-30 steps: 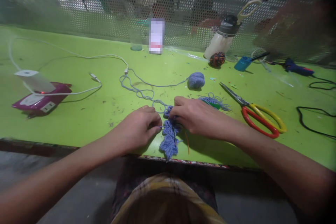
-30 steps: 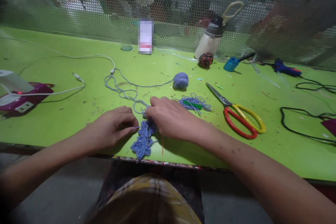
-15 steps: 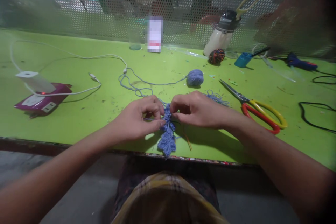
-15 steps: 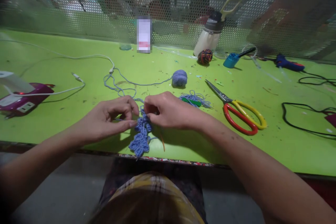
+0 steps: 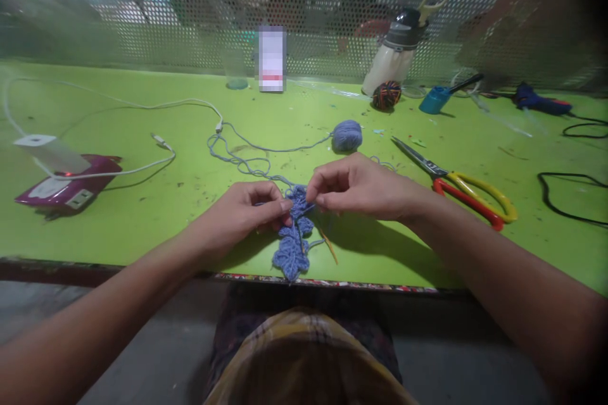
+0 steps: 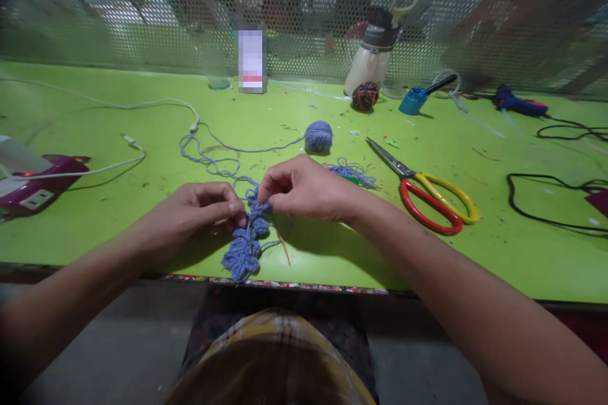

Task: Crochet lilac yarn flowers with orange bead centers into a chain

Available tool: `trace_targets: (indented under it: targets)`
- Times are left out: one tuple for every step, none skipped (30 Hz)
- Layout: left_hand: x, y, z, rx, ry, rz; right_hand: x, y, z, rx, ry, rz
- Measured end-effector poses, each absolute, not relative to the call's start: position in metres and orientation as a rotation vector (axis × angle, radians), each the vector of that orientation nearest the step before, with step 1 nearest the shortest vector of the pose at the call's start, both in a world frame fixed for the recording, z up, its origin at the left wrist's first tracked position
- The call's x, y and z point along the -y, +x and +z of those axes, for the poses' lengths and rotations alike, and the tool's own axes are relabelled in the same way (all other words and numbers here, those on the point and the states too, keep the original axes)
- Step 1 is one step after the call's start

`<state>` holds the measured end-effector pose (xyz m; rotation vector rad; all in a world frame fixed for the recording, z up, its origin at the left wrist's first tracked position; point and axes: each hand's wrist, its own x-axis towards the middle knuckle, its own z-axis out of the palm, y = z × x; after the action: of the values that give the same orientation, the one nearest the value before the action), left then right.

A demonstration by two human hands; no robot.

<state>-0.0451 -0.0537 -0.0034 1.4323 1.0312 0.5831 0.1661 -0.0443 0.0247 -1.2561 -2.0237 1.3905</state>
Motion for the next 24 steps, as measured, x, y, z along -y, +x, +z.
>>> trace_targets:
  targets:
    - [0.055, -0.046, -0.003, -1.042, 1.445, 0.59, 0.045, 0.167, 0.023, 2.065, -1.269, 1.343]
    - [0.056, -0.046, -0.003, -1.051, 1.455, 0.597, 0.047, 0.168, 0.022, 2.113, -1.275, 1.305]
    - [0.057, -0.047, -0.004, -1.062, 1.462, 0.6, 0.048, 0.168, 0.021, 2.161, -1.278, 1.279]
    - [0.058, -0.048, -0.004, -1.073, 1.468, 0.6, 0.051, 0.169, 0.021, 2.204, -1.28, 1.262]
    - [0.058, -0.049, -0.005, -1.086, 1.477, 0.599, 0.053, 0.17, 0.02, 2.247, -1.281, 1.253]
    - [0.059, -0.05, -0.006, -1.096, 1.487, 0.599, 0.056, 0.171, 0.021, 2.29, -1.284, 1.232]
    - [0.06, -0.05, -0.007, -1.102, 1.497, 0.611, 0.059, 0.173, 0.022, 2.333, -1.286, 1.199]
    - [0.061, -0.051, -0.008, -1.109, 1.506, 0.631, 0.061, 0.174, 0.023, 2.378, -1.289, 1.155]
    - [0.061, -0.051, -0.008, -1.115, 1.516, 0.661, 0.063, 0.177, 0.024, 2.423, -1.296, 1.099]
    - [0.062, -0.052, -0.008, -1.123, 1.53, 0.692, 0.065, 0.179, 0.025, 2.465, -1.308, 1.03]
    - [0.062, -0.052, -0.008, -1.133, 1.552, 0.716, 0.066, 0.182, 0.026, 2.502, -1.329, 0.958]
    - [0.063, -0.053, -0.008, -1.152, 1.587, 0.729, 0.068, 0.185, 0.027, 2.528, -1.365, 0.882]
    - [0.064, -0.053, -0.008, -1.179, 1.631, 0.725, 0.069, 0.188, 0.028, 2.545, -1.411, 0.802]
    - [0.065, -0.054, -0.007, -1.215, 1.676, 0.717, 0.071, 0.191, 0.029, 2.551, -1.461, 0.717]
    - [0.067, -0.055, -0.007, -1.252, 1.716, 0.716, 0.072, 0.194, 0.03, 2.549, -1.503, 0.638]
    - [0.069, -0.056, -0.008, -1.291, 1.748, 0.726, 0.075, 0.198, 0.031, 2.545, -1.533, 0.571]
    - [0.072, -0.057, -0.008, -1.337, 1.767, 0.746, 0.077, 0.202, 0.032, 2.536, -1.552, 0.517]
    - [0.076, -0.058, -0.009, -1.369, 1.783, 0.781, 0.079, 0.208, 0.034, 2.521, -1.561, 0.479]
    - [0.08, -0.058, -0.01, -1.408, 1.791, 0.798, 0.082, 0.215, 0.036, 2.496, -1.562, 0.46]
    - [0.084, -0.058, -0.012, -1.459, 1.802, 0.788, 0.083, 0.224, 0.037, 2.461, -1.561, 0.452]
    - [0.088, -0.058, -0.013, -1.506, 1.83, 0.743, 0.084, 0.234, 0.039, 2.416, -1.57, 0.449]
    - [0.091, -0.056, -0.014, -1.552, 1.866, 0.689, 0.084, 0.247, 0.041, 2.357, -1.582, 0.433]
    - [0.094, -0.054, -0.015, -1.583, 1.908, 0.642, 0.082, 0.26, 0.042, 2.298, -1.615, 0.404]
    - [0.096, -0.052, -0.016, -1.598, 1.952, 0.603, 0.08, 0.275, 0.042, 2.233, -1.663, 0.379]
